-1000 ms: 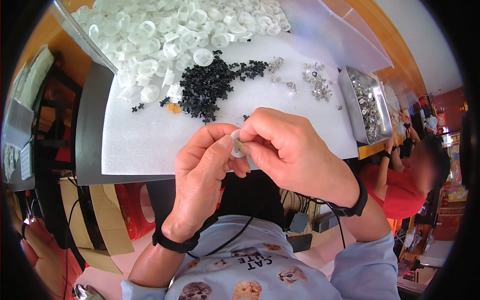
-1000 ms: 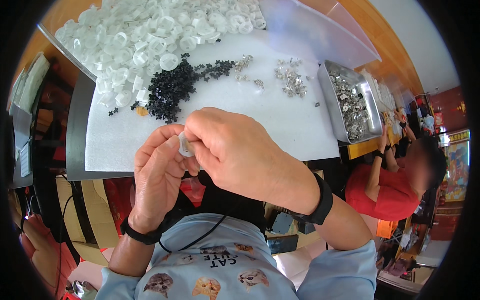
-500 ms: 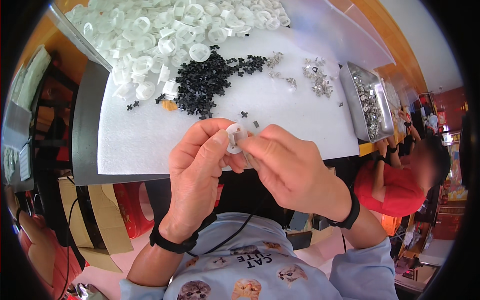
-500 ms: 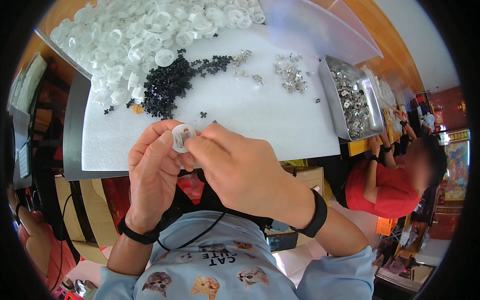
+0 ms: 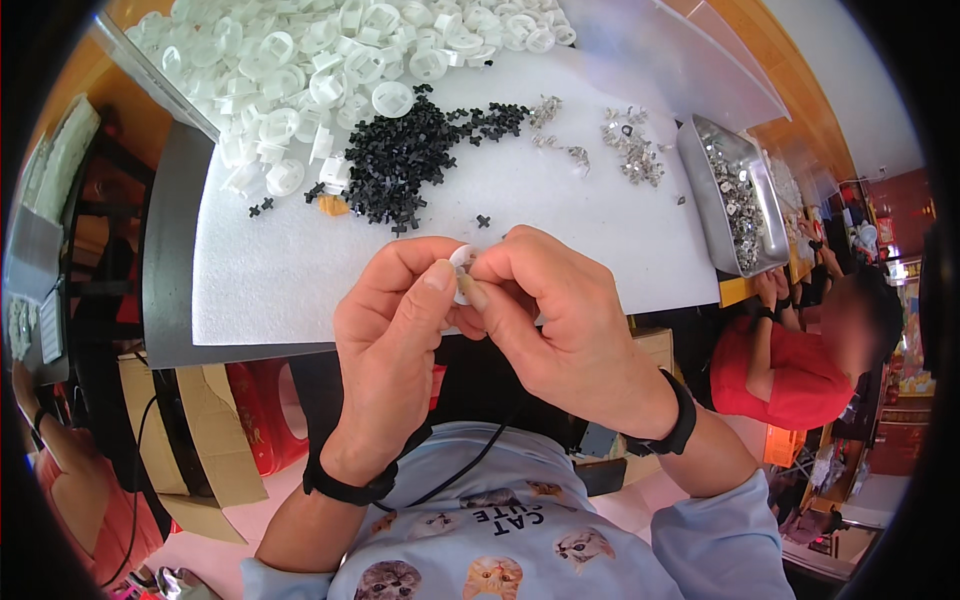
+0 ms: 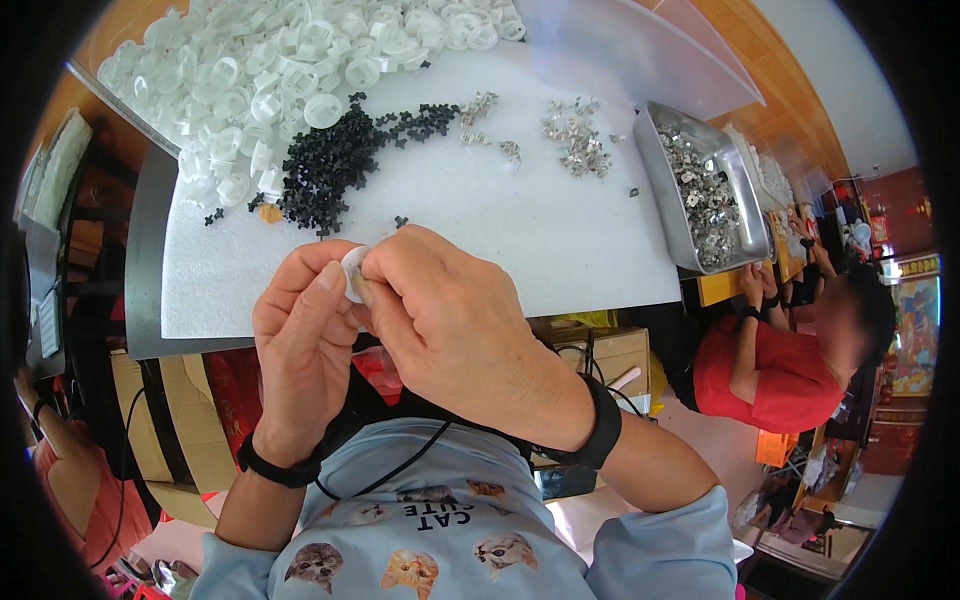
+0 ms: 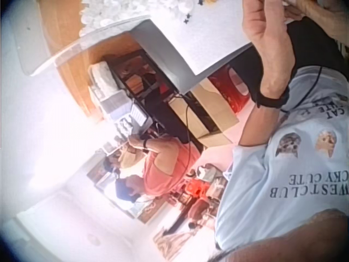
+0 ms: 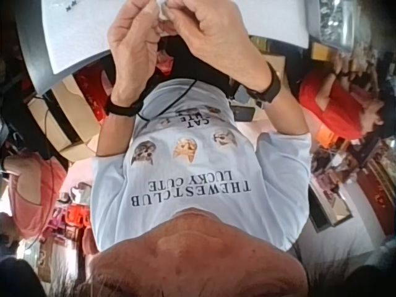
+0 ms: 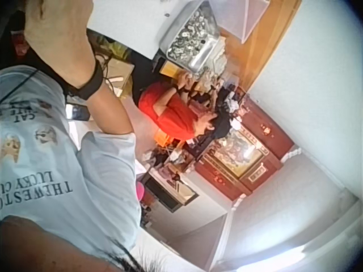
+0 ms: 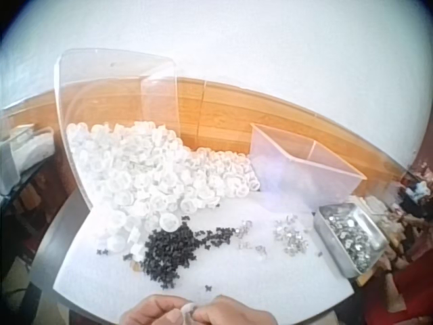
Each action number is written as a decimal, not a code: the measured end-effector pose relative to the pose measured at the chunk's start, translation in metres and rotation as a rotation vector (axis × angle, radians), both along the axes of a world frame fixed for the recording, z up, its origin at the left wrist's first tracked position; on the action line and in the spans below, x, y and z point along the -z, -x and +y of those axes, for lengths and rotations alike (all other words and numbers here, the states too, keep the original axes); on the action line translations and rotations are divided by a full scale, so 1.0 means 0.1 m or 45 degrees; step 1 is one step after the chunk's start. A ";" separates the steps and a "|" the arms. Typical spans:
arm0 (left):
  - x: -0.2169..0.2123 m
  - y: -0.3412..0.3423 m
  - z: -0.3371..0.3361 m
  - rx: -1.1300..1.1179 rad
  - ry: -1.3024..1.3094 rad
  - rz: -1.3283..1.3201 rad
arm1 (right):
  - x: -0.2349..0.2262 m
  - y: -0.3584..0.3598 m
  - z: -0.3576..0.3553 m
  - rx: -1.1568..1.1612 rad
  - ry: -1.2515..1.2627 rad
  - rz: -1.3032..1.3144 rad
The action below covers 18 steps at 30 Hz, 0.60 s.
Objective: Assembling small plastic and metal components into a white plastic housing.
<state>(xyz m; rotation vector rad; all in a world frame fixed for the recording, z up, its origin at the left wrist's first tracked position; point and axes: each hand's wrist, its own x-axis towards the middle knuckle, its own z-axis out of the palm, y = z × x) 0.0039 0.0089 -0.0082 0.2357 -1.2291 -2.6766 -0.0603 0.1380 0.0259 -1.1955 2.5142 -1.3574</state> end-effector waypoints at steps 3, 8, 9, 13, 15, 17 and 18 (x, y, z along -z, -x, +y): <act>0.00 0.00 0.01 -0.008 0.080 0.008 | 0.01 -0.01 -0.01 0.003 0.032 -0.030; 0.03 -0.01 0.00 -0.024 0.177 0.052 | 0.00 0.02 0.00 -0.043 0.029 -0.272; 0.03 -0.01 0.01 -0.023 0.176 0.051 | 0.02 0.01 0.00 -0.043 0.028 -0.272; 0.04 -0.01 0.02 -0.013 0.147 0.066 | 0.07 -0.02 -0.01 0.018 0.217 -0.522; 0.04 -0.01 0.01 -0.010 0.164 0.068 | 0.05 -0.02 0.00 0.022 0.232 -0.517; 0.04 -0.01 0.01 -0.021 0.180 0.060 | 0.02 0.02 0.03 -0.058 0.060 -0.426; 0.05 0.00 0.02 -0.021 0.181 0.059 | 0.02 0.03 0.03 -0.058 0.061 -0.428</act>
